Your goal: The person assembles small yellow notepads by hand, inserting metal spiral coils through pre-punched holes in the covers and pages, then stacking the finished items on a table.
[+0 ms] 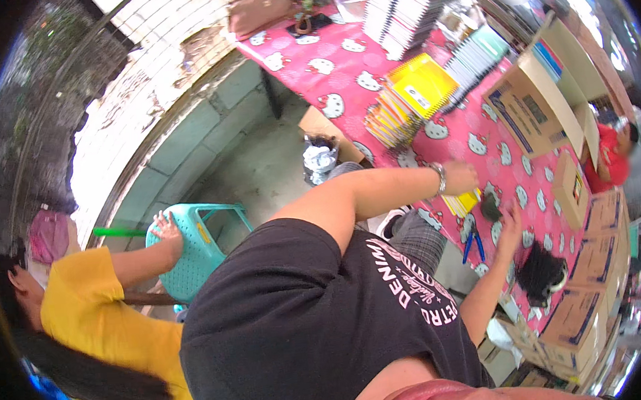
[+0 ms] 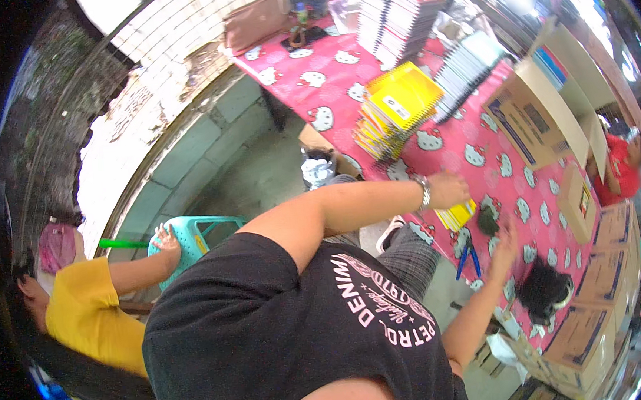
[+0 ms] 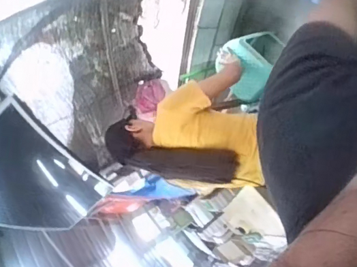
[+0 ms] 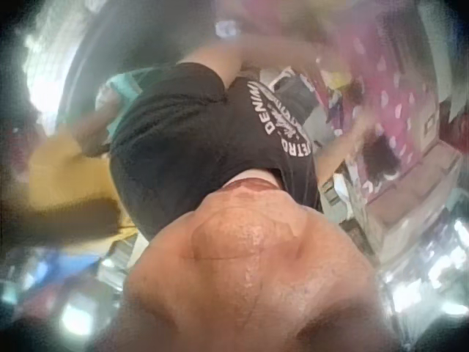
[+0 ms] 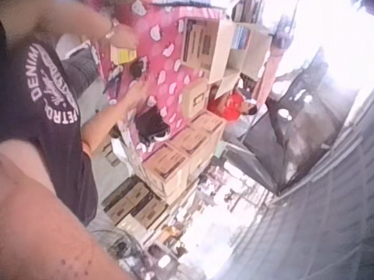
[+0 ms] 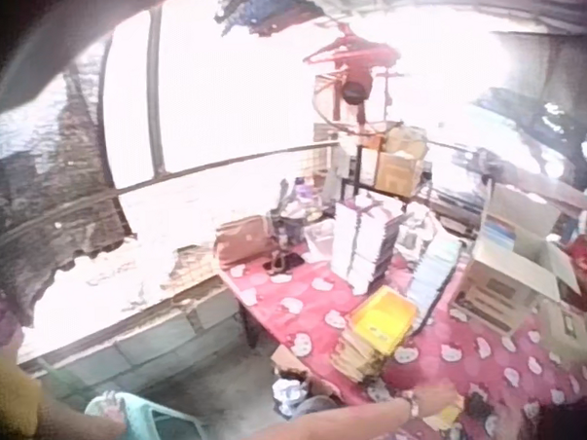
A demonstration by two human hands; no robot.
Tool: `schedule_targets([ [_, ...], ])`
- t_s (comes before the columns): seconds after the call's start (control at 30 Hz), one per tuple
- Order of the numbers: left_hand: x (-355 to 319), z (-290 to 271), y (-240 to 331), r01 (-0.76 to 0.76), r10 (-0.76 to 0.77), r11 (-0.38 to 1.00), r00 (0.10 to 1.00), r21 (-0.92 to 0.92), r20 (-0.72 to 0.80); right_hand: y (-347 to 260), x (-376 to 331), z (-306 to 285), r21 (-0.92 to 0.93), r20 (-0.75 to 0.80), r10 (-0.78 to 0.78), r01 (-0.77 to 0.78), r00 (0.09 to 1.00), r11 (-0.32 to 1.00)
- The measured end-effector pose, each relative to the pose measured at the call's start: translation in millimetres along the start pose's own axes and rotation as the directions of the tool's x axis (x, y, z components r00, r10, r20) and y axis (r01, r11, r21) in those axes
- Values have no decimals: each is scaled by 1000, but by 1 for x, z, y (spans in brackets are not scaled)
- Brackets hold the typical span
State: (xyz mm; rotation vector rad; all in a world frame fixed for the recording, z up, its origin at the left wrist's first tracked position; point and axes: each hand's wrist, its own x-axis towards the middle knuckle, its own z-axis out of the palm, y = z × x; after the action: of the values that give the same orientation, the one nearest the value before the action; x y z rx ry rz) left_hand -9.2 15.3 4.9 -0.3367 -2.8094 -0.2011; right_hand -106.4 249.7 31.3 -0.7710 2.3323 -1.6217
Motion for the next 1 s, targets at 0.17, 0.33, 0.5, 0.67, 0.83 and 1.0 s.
schedule_targets([
  [0.17, 23, -7, -2, 61, -70, 995, 989, -74, -127, -15, 8, 56, -203, 102, -176, 194, 979, 960],
  [0.33, 17, -17, -8, 47, -61, 987, 994, -154, -90, -14, 16, 51, -155, 6, -131, 131, 991, 979],
  [0.5, 14, -19, -6, 23, -35, 993, 994, -113, -99, -28, 12, 50, -201, 66, -203, 213, 977, 956],
  [0.67, 10, -18, 0, 66, -81, 992, 987, -106, -138, -29, 12, 44, -39, 232, 49, -41, 971, 998],
  [0.83, 11, -19, 0, 58, -80, 991, 980, -122, -183, -5, 16, 44, 209, 244, 163, -216, 956, 954],
  [1.0, 9, -15, -2, 53, -66, 993, 989, -103, -134, -10, 10, 50, -111, 119, -306, 319, 944, 941],
])
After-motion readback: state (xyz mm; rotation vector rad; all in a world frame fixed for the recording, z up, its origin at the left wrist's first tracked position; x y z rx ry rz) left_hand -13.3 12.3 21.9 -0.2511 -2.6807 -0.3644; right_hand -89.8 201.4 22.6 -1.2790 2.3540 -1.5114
